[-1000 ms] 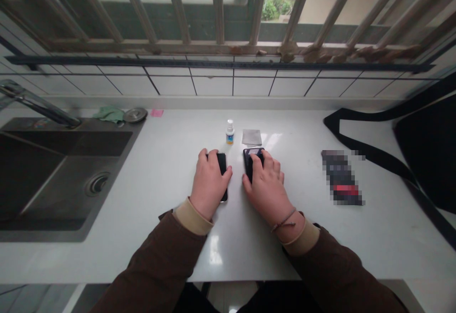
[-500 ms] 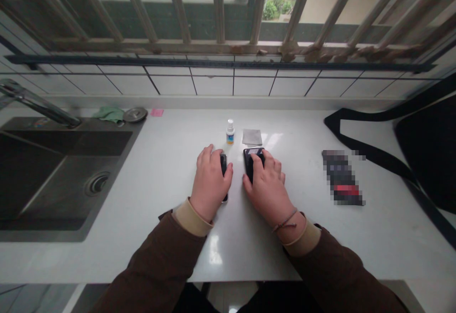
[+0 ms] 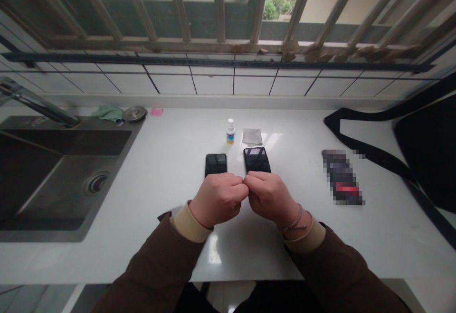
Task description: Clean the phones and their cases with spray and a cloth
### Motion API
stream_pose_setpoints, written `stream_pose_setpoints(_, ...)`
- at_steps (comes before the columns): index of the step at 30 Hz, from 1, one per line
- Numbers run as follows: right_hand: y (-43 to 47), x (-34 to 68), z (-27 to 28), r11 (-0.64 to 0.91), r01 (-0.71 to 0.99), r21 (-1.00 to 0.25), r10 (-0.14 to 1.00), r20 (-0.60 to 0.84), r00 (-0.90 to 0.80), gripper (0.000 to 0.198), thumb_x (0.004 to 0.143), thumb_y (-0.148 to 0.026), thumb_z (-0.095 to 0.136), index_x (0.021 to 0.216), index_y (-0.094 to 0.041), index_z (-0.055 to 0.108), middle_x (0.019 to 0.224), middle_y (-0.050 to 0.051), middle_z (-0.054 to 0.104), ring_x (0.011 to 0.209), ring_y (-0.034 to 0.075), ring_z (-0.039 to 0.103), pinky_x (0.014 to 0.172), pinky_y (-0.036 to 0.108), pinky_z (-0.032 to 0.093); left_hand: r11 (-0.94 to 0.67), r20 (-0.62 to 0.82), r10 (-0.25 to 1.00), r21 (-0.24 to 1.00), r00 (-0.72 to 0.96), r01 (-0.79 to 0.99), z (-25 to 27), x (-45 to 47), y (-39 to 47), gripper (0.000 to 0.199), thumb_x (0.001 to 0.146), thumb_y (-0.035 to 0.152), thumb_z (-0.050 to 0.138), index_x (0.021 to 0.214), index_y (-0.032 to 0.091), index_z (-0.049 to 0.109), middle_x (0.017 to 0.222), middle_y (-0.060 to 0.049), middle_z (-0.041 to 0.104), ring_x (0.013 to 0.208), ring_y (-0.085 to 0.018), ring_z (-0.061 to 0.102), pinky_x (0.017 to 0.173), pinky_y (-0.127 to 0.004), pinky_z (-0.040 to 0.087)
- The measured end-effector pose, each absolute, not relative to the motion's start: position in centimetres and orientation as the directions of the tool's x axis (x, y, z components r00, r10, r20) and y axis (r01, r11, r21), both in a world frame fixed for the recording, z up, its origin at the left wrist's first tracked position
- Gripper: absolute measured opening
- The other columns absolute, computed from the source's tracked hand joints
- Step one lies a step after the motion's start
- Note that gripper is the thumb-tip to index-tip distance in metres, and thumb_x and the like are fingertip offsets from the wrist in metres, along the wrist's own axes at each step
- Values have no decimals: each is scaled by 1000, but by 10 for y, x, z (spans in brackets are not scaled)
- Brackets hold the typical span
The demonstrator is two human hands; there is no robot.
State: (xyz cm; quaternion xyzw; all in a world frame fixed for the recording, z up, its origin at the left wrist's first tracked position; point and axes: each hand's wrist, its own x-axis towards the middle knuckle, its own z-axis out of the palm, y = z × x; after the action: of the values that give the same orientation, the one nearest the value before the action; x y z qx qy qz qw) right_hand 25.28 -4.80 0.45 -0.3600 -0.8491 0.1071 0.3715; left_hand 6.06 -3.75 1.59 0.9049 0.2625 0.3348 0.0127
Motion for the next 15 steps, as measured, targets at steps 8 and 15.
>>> stream_pose_setpoints(8,-51,255,5,720,424,-550,694,546,-469,26,81,-5,48,71,-26,37,64,-3,46,58,15,41,59,32,27,-881,637,454,217,623,419,17,65,-42,35,92,5,45,62,23,50,61,1,52,57,-16,44,56,-36,31)
stream_pose_setpoints(15,-49,260,2,696,430,-575,715,508,-479,25,79,-5,49,69,-26,39,63,-3,48,58,15,42,59,31,28,-846,606,510,222,610,485,14,69,-46,30,86,9,48,61,23,52,60,0,55,55,-17,49,55,-38,31)
